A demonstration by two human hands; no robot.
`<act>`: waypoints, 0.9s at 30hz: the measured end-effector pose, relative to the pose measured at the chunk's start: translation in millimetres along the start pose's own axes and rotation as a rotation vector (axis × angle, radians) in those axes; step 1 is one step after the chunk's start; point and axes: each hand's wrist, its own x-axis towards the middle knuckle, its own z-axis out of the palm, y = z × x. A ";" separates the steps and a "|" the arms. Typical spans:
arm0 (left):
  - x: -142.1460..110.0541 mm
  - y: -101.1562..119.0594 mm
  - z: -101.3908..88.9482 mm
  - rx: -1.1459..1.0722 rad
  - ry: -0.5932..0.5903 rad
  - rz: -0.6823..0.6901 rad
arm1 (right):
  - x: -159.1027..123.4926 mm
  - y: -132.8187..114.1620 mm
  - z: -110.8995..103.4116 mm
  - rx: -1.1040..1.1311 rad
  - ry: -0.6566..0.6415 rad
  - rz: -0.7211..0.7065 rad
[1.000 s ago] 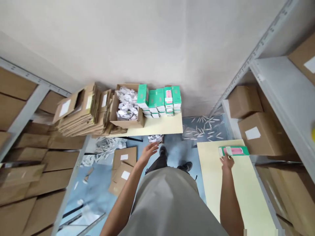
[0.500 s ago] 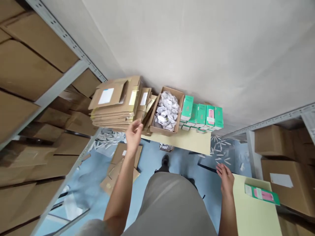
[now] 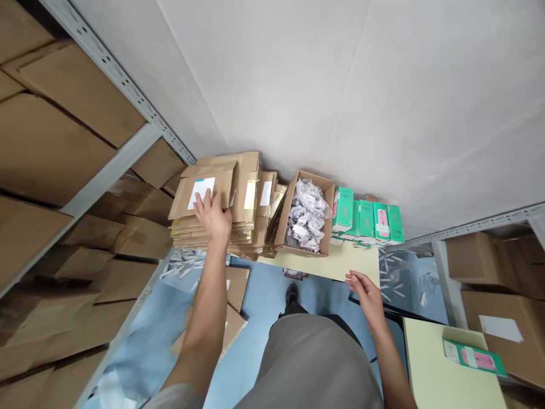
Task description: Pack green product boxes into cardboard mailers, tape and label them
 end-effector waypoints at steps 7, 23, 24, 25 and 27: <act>8.3 4.6 -1.1 -0.142 0.093 -0.010 | 1.5 -18.1 32.9 -0.020 -0.073 -0.104; -133.5 246.3 25.2 -0.967 -1.061 0.041 | -51.8 -26.6 -87.1 0.030 0.672 -0.326; -152.4 259.5 42.2 -0.991 -1.194 0.045 | -68.5 -14.4 -102.9 0.003 0.743 -0.288; -172.4 272.5 57.4 -1.012 -1.314 0.050 | -87.2 -0.9 -117.2 -0.033 0.812 -0.242; -214.1 298.6 81.5 -1.028 -1.515 0.076 | -128.2 28.0 -140.5 -0.109 0.956 -0.141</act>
